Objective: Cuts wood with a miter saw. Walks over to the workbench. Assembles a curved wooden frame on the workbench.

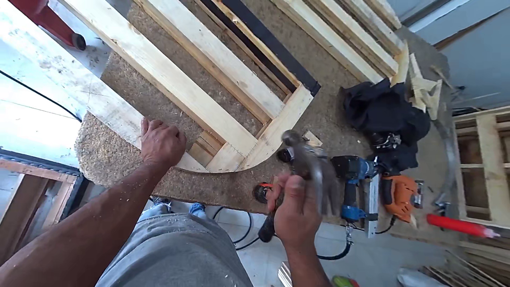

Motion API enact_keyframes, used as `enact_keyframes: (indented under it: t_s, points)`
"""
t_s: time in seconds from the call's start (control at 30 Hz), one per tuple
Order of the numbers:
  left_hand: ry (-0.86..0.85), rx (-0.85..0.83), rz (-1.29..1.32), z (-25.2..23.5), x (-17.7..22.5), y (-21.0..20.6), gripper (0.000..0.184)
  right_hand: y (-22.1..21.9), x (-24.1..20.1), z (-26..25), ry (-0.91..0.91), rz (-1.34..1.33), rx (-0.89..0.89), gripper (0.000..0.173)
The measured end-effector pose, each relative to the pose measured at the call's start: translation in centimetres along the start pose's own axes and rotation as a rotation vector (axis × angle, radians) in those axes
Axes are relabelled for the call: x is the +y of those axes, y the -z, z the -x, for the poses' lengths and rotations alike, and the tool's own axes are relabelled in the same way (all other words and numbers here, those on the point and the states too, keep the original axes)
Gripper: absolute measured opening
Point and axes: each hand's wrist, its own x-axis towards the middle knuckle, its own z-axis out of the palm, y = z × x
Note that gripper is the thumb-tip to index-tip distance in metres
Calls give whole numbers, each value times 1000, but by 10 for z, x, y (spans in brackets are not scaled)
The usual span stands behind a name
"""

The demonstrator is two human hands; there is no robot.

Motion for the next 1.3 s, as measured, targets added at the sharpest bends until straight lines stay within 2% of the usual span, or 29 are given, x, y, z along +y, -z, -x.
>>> enact_keyframes:
  t_s: [0.07,0.13,0.17,0.2,0.23,0.3,0.37,0.4,0.47,0.53,0.6,0.67,0.73,0.77,0.83,0.9,0.97,1.03,1.1,1.13,1.2,1.23,1.27,1.3]
  points:
    - [-5,0,-2,1,-1,-1,49,-13,31,9,-79,-63,-11,57]
    - [-5,10,2,0,-2,-2,49,-20,71,8,-376,159,-238,58]
    - [-7,10,5,1,-2,-1,49,-17,71,0,-480,266,-351,58]
    - [-6,10,8,-1,-2,-1,49,-11,55,-9,-482,322,-402,54]
    - [-1,10,8,-2,-2,0,49,-5,33,-11,-394,311,-374,50]
    - [-1,4,1,0,-2,-3,49,1,-14,-5,-131,107,-222,50]
    - [1,7,6,-1,-1,-3,49,-12,-30,3,-38,-103,-154,54]
    - [2,10,6,-1,-1,-2,49,-24,-16,10,-73,-111,-168,55]
    - [-1,14,7,-1,-2,-2,48,-43,30,17,-312,134,-345,52]
    - [0,19,9,0,-1,-3,48,-44,40,5,-530,352,-514,54]
    - [7,13,5,-2,-1,-2,48,-31,15,1,-408,331,-395,49]
    - [8,-3,7,1,0,-2,47,-19,-16,6,-171,122,-190,49]
    - [10,4,7,1,1,-1,47,-22,-21,12,-60,-55,-110,53]
    - [9,4,6,0,1,-1,47,-29,-5,18,-89,-61,-141,55]
    - [7,-1,4,0,0,-1,47,-41,41,22,-320,152,-339,55]
    - [4,-1,10,1,0,-2,48,-38,44,4,-511,386,-519,56]
    - [4,6,1,-1,-1,-2,48,-27,14,-3,-407,420,-430,55]
    - [-2,0,1,0,0,-2,48,-19,-15,2,-188,233,-204,54]
    - [0,8,6,0,0,-3,48,-28,-10,12,-78,70,-105,53]
    - [-2,15,6,0,-1,-3,48,-37,10,19,-117,86,-136,51]
    - [-9,28,12,-1,-2,-5,48,-45,44,17,-376,312,-357,50]
    - [-9,24,15,0,-2,-5,48,-42,42,5,-497,438,-481,54]
    - [-8,23,15,-2,-1,-5,48,-35,28,-10,-523,511,-534,58]
    - [-4,19,11,-3,-2,-4,48,-26,9,-15,-466,524,-497,59]
